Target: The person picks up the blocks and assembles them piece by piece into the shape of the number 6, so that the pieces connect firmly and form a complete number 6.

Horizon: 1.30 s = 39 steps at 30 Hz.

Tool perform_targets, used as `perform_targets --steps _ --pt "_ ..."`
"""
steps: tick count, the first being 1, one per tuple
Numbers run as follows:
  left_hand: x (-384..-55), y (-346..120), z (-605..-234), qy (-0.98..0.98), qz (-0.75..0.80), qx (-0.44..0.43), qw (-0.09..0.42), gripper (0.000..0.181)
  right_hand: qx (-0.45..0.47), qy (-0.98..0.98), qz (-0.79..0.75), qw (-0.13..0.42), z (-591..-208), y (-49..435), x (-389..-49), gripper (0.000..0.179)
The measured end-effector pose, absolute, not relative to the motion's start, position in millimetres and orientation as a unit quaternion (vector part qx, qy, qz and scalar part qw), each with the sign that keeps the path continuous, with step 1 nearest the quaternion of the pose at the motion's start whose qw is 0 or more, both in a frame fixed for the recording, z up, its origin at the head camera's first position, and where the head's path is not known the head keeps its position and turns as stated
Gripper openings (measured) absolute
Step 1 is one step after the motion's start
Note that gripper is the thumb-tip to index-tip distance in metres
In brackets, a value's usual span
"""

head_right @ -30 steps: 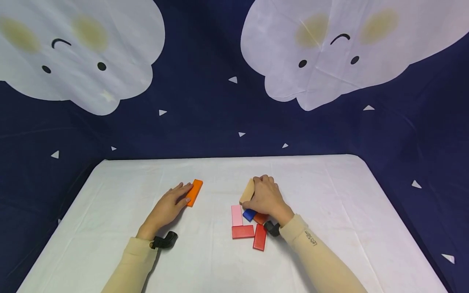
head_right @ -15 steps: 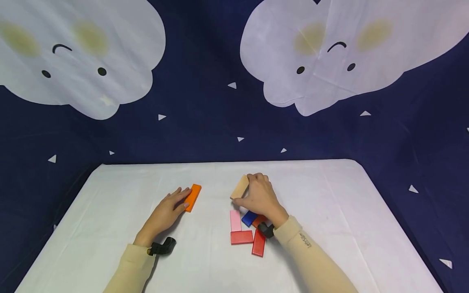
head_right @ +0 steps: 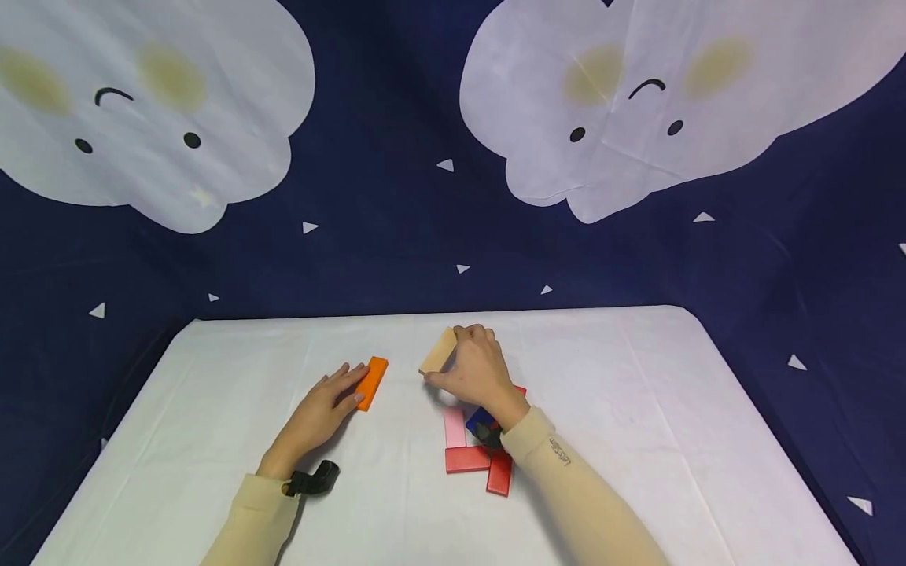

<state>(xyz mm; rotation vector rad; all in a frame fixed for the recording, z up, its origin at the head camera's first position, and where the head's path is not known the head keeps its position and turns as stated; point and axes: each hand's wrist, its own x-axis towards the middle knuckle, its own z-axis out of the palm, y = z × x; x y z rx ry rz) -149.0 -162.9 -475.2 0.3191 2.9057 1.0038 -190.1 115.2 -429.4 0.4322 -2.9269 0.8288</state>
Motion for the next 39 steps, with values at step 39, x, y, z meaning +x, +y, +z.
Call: perform_targets --steps 39 --pt "-150 -163 -476 0.941 0.318 0.108 0.022 0.049 0.117 -0.958 0.261 0.024 -434 57 -231 0.094"
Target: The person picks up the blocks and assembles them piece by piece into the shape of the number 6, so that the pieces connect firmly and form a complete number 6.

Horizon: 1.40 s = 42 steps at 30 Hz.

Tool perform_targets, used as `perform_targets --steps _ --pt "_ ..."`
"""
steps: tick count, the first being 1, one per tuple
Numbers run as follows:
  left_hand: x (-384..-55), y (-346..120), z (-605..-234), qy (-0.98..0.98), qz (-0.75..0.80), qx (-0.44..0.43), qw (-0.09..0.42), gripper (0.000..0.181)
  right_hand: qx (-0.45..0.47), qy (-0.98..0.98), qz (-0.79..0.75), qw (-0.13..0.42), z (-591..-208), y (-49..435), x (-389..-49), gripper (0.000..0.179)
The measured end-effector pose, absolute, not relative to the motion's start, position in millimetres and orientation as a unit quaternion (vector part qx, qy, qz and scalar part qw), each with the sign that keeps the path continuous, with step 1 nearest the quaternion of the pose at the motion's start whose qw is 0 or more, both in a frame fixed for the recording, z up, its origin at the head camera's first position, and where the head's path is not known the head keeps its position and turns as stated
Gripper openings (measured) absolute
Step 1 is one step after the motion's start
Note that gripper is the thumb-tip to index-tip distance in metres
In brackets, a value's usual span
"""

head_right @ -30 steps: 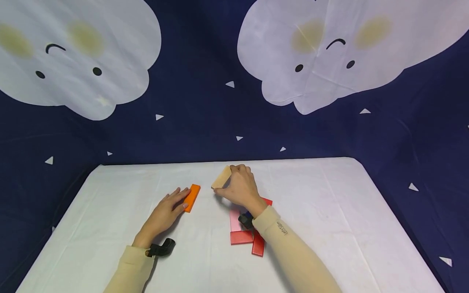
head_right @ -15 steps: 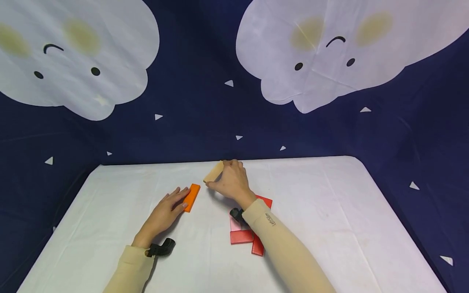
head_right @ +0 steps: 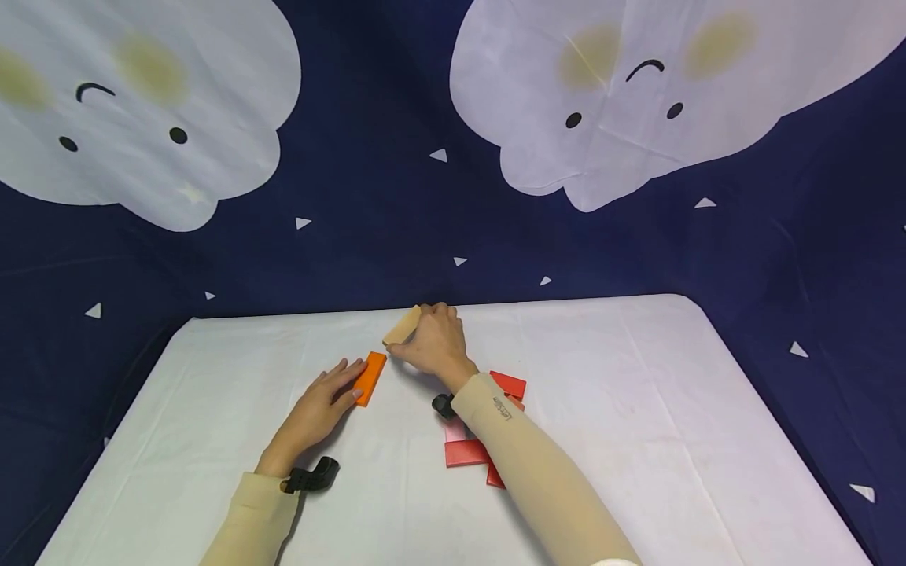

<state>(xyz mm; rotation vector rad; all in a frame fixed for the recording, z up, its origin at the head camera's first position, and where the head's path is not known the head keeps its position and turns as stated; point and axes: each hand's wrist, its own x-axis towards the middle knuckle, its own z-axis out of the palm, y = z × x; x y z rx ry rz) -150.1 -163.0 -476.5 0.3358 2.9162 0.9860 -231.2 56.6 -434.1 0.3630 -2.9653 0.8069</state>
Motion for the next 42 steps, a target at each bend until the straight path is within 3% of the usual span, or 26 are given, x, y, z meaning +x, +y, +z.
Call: perform_targets --steps 28,42 --pt "-152 -164 -479 0.941 0.318 0.115 0.023 0.05 0.08 -0.975 0.208 -0.007 -452 26 -250 0.098" --pt "-151 -164 -479 0.939 0.322 0.119 0.018 0.049 0.071 -0.979 0.19 -0.023 -456 22 -253 0.092"
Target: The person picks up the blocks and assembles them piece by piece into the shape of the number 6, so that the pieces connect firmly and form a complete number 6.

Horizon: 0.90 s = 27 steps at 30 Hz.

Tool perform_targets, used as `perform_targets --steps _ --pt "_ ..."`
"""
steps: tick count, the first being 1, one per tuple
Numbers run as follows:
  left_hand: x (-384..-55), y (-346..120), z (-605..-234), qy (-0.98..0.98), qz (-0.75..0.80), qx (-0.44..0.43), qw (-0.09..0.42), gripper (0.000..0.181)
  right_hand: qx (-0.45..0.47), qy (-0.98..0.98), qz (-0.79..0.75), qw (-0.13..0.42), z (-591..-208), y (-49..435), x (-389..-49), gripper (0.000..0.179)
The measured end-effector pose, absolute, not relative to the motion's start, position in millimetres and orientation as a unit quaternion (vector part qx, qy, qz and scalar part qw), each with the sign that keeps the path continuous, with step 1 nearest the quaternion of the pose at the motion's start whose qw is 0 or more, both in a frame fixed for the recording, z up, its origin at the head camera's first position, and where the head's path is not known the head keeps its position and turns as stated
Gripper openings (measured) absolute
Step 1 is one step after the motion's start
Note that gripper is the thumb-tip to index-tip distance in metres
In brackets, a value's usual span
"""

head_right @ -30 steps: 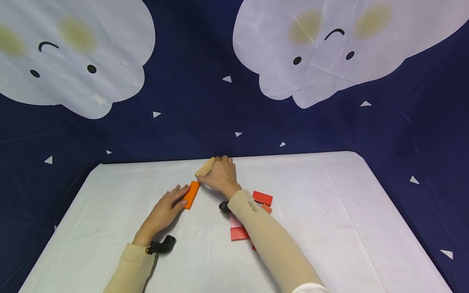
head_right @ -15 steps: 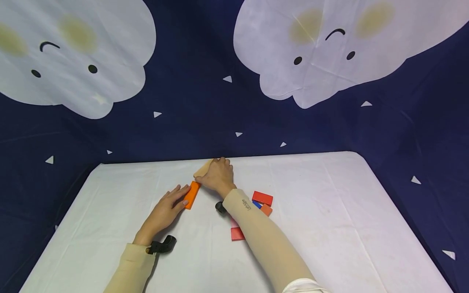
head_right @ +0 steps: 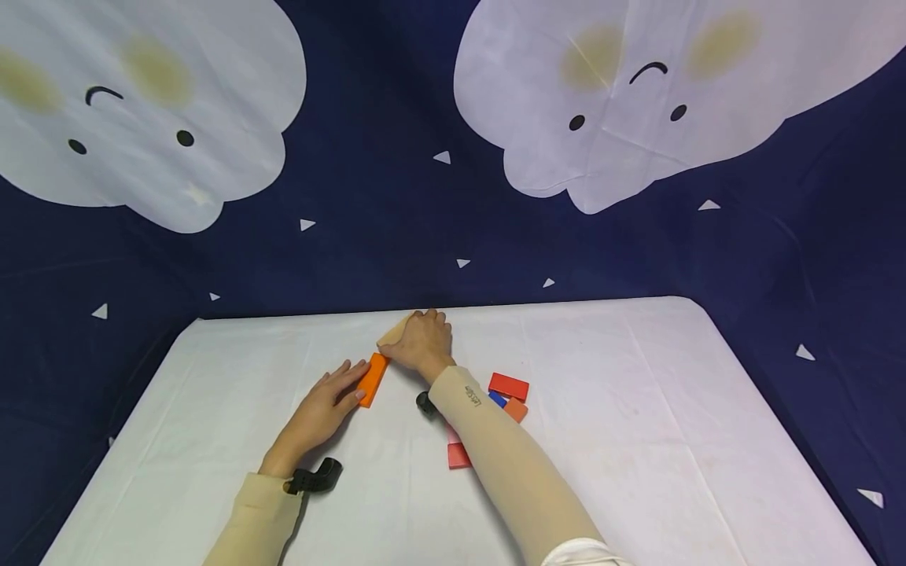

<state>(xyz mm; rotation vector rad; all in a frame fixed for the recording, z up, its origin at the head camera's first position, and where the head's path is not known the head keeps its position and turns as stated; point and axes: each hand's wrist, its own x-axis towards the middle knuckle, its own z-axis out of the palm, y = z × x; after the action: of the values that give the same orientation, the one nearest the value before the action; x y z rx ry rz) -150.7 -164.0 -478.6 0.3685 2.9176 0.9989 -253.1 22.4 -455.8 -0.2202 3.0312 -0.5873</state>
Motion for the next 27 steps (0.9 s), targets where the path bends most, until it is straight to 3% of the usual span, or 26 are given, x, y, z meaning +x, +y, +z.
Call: perform_targets --steps 9,16,27 --pt "-150.3 -163.1 -478.0 0.939 0.32 0.121 0.016 0.049 -0.068 0.98 -0.181 0.037 -453.9 20.6 -251.0 0.091" --pt "-150.2 -162.2 -477.6 0.939 0.321 0.119 0.018 0.049 -0.06 0.98 -0.184 0.034 -454.8 20.8 -250.9 0.081" --pt "-151.1 -162.9 -479.2 0.941 0.317 0.116 0.02 0.05 -0.054 0.981 -0.184 0.026 -455.3 21.2 -250.5 0.084"
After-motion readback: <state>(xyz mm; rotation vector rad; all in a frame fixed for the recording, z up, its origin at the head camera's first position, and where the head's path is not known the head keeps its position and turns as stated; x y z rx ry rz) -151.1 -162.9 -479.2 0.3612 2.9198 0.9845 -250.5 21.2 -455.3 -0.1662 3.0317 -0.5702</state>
